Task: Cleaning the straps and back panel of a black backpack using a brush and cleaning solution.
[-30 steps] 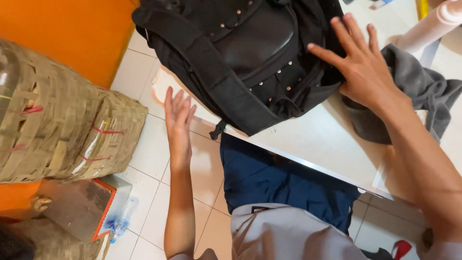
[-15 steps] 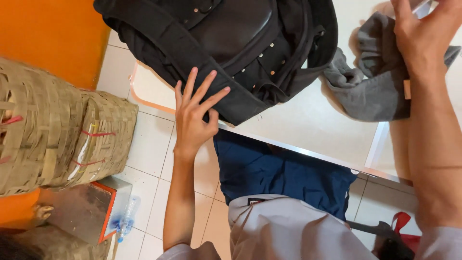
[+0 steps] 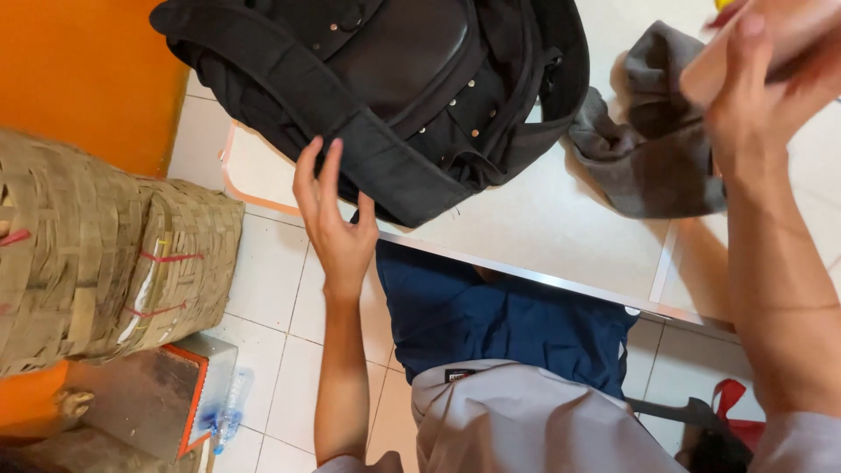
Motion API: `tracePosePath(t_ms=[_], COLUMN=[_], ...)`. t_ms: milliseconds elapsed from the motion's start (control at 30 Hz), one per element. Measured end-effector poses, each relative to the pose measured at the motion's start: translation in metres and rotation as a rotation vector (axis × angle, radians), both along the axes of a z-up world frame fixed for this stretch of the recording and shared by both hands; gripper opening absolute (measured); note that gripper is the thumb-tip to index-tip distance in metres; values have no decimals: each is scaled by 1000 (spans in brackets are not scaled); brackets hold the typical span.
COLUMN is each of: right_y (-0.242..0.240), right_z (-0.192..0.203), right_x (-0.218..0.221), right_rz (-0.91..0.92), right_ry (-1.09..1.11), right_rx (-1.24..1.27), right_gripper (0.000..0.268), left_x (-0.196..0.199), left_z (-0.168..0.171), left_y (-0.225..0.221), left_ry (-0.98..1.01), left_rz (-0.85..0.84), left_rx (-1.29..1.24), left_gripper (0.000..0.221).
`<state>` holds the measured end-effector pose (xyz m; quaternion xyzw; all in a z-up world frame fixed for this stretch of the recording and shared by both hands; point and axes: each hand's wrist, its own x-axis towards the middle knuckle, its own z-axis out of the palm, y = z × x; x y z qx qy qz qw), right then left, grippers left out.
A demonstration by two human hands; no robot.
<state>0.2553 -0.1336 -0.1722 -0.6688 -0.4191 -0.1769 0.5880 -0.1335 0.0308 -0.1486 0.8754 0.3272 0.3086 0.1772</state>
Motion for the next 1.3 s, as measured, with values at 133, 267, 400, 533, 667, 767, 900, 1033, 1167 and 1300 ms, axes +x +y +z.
tracePosePath(t_ms=[133, 267, 400, 533, 667, 767, 900, 1033, 1167, 1300], right_y=[3, 10, 16, 16, 12, 12, 16, 22, 28, 31], right_z=[52, 52, 56, 44, 37, 32, 30, 27, 20, 26], right_x=[-85, -154, -162, -160, -164, -167, -175, -184, -185, -188], right_rz=[579, 676, 690, 643, 565, 438, 410, 358, 353, 355], right_ry=[58, 179, 154, 82, -11, -197, -264, -353, -437, -462], right_rx=[-90, -391, -445, -468, -539, -662, -752, -872, -959, -984], right_gripper=[50, 57, 52, 54, 53, 51, 58, 65, 65, 54], left_x=[16, 17, 23, 28, 40, 54, 71, 76, 75, 73], left_z=[-8, -32, -39, -25, -18, 1, 0, 2, 2, 1], left_y=[-21, -17, -6, -8, 7, 11, 11, 9, 10, 9], left_ry=[-456, -965, -754, -205, -279, -552, -690, -698, -650, -645], left_rz=[256, -28, -240, -76, 63, 52, 96, 159, 169, 167], left_rx=[-220, -941, -958, -622, -599, -779, -1063, -1168, -1159, -1180], left_gripper=[40, 65, 68, 77, 83, 76, 78, 85, 86, 89])
